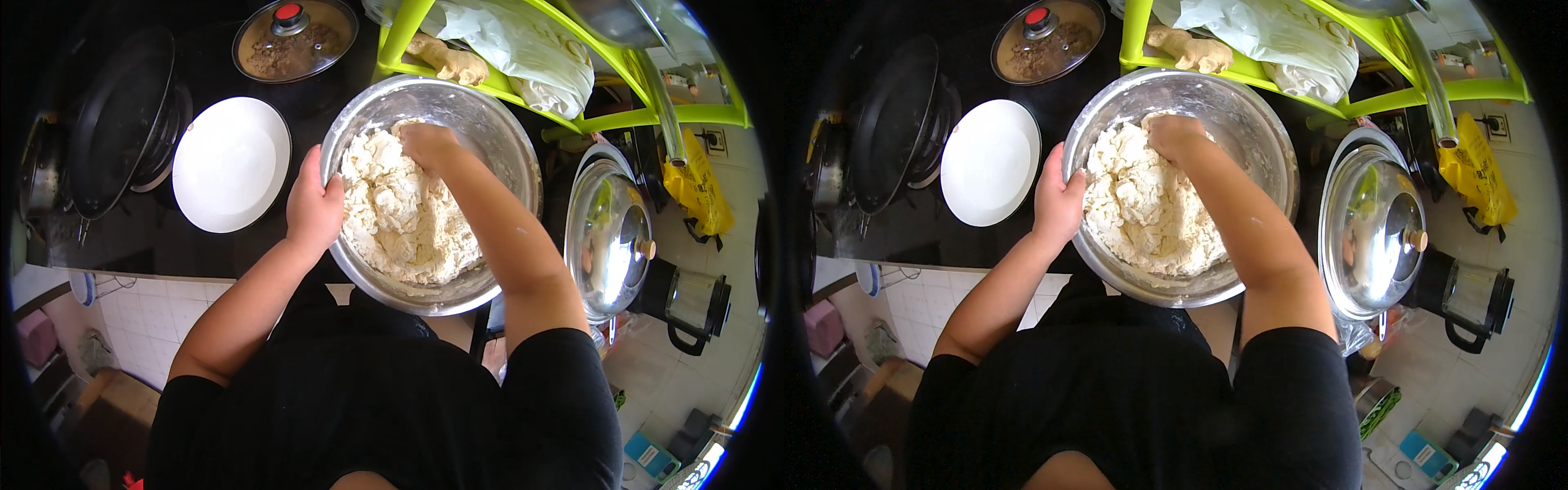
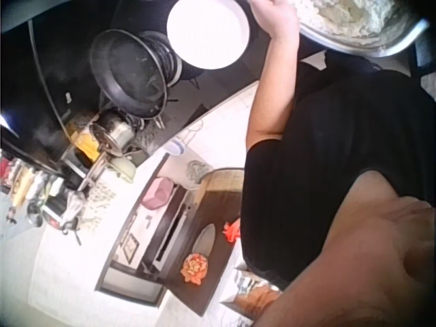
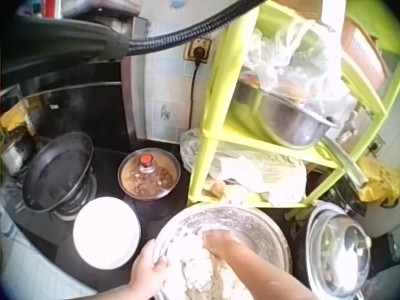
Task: The person transfers cooked green vegetables from a frying pan into a metal bowl using chopsticks, then places the bowl in the sink to rinse under running water. Afterward, the person kneads a large mass of dough in a separate metal bowl by hand, repeatedly folding and pressing the mixture.
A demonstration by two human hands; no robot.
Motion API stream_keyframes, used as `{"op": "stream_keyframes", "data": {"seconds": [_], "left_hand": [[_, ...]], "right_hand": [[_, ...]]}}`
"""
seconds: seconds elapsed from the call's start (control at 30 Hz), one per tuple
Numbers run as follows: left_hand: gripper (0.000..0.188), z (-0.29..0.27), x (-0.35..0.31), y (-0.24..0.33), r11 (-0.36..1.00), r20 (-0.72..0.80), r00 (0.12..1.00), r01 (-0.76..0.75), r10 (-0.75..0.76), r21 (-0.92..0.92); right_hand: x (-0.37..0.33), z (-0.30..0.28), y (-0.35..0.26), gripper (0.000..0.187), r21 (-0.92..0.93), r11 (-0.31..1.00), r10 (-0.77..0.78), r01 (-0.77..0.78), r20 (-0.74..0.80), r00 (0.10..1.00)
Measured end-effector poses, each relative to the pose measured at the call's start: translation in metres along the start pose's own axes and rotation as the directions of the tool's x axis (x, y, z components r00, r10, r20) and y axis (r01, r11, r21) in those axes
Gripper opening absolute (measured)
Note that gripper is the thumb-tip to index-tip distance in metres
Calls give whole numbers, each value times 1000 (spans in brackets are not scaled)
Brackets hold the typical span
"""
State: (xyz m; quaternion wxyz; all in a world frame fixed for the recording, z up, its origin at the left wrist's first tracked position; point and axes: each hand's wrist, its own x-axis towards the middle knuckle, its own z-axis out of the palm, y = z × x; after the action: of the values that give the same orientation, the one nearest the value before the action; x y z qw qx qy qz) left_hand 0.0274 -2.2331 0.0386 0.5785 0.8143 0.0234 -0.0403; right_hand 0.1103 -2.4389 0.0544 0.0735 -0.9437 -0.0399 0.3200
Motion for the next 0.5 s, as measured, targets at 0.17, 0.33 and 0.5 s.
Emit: {"op": "stream_keyframes", "data": {"seconds": [0.17,0.33,0.5], "left_hand": [[46,0,-5,2,994,-1,1000,1,-1,-113],[47,1,-4,2,992,4,1000,0,1,-127],[47,2,1,-11,996,-25,999,-46,44,-74]], "right_hand": [[-33,21,58,34,-121,961,255,-251,19,967],[-22,6,28,36,23,966,257,-256,-40,966],[-27,-15,-45,64,355,933,-51,53,-14,999]]}}
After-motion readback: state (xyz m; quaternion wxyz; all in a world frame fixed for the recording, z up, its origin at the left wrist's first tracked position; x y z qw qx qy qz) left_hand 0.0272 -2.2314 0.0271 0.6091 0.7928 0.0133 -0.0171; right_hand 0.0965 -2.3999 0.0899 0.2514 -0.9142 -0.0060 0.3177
